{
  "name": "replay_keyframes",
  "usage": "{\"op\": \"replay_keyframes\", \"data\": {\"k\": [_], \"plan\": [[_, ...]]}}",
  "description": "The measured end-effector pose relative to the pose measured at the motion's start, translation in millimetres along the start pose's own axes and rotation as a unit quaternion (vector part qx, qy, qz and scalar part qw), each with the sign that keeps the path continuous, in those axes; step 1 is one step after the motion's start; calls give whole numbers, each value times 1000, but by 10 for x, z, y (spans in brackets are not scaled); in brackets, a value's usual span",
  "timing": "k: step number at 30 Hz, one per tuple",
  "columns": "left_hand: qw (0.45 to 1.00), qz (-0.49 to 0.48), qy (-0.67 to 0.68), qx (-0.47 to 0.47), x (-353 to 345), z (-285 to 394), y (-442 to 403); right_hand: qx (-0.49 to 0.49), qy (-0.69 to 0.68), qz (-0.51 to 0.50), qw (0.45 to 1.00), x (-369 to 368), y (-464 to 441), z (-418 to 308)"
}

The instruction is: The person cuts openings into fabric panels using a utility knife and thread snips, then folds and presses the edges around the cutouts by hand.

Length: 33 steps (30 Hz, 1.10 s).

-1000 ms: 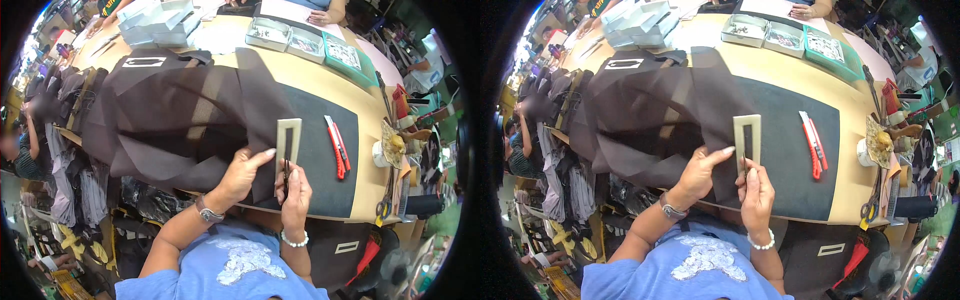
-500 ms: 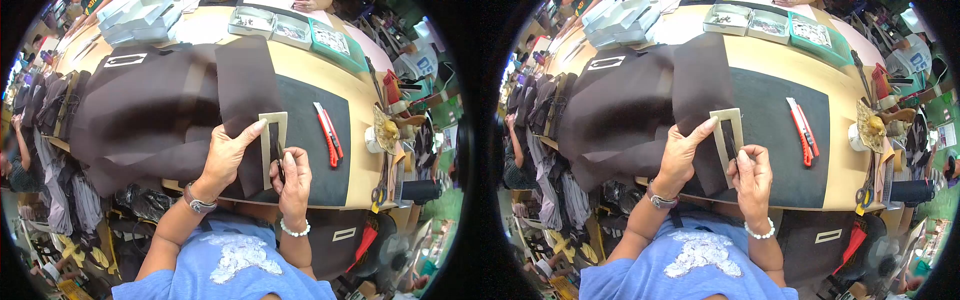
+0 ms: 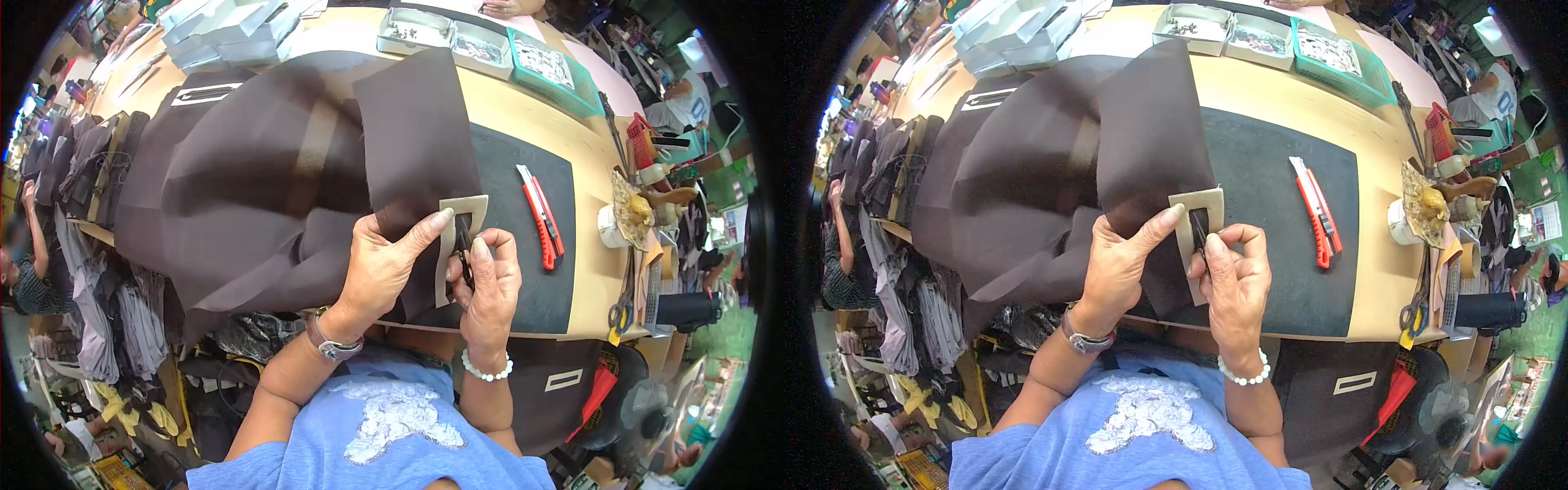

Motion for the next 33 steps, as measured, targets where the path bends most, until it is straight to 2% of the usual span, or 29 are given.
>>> {"op": "replay_keyframes", "data": {"k": [12, 15, 18, 21, 24, 33], "plan": [[999, -3, -43, -31, -22, 68, 2, 8, 27, -4, 1000, 20, 3, 2], [999, 34, -29, -24, 18, 5, 6, 11, 29, 25, 999, 28, 94, -11], [998, 59, 5, 3, 11, -50, 45, -34, 9, 24, 999, -12, 216, 98], [993, 73, -54, -74, 16, 13, 67, -38, 4, 29, 999, -25, 249, 218], [994, 92, -53, -34, 9, -7, 147, -17, -6, 29, 999, -48, 234, 223], [997, 70, 9, -23, -75, 26, 208, 23, -58, 32, 998, -133, 160, 80]]}}
Point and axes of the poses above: each hand's wrist, its own y-axis away from the middle knuckle, its own x-axis out of the back of the hand, z = x × y, the point moved 9 cm from there along -y, towards the middle knuckle, and after that the axes turned 6 degrees about -x, right-handed, at the moved point
